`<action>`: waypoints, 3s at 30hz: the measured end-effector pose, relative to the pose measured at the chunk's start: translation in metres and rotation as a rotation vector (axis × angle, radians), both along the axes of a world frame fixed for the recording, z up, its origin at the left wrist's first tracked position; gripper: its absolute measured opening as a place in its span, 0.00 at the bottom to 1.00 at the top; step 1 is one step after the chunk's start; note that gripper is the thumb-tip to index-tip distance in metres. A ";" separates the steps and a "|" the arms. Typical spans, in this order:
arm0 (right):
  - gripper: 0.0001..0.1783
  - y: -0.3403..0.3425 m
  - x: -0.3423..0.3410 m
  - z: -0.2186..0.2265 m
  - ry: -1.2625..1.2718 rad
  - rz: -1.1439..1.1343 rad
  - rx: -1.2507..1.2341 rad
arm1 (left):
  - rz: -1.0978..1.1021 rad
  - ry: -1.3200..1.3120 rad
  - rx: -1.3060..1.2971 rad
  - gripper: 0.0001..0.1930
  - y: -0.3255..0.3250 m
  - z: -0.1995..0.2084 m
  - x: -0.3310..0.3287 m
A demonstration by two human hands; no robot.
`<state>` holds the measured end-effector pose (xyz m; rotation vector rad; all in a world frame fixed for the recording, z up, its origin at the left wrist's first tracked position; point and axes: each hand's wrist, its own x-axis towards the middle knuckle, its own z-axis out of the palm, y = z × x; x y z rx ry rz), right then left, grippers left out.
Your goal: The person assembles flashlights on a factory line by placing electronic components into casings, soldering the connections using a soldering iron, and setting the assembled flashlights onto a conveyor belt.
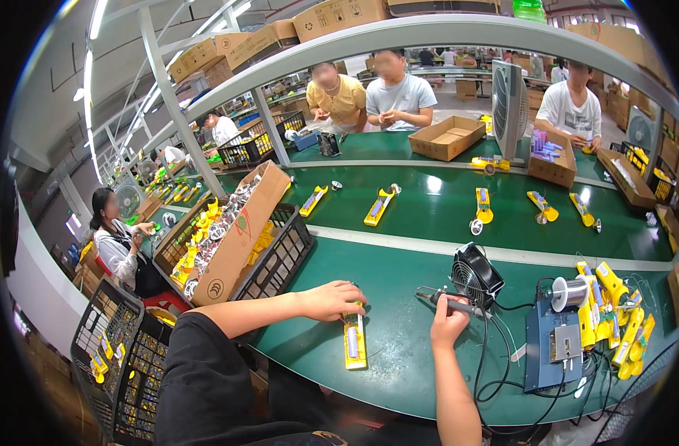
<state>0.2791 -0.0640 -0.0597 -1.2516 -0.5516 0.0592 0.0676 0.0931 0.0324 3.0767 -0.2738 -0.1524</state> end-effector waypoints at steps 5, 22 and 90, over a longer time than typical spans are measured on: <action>0.07 0.002 0.000 0.001 -0.003 -0.017 0.006 | 0.147 -0.012 -0.205 0.27 0.032 0.021 0.014; 0.08 0.006 0.001 -0.003 0.003 0.015 -0.008 | 1.010 -0.368 0.181 0.14 0.084 0.065 0.047; 0.07 -0.026 -0.008 0.034 0.103 0.066 0.254 | 1.063 -0.553 -0.462 0.23 -0.119 -0.059 -0.035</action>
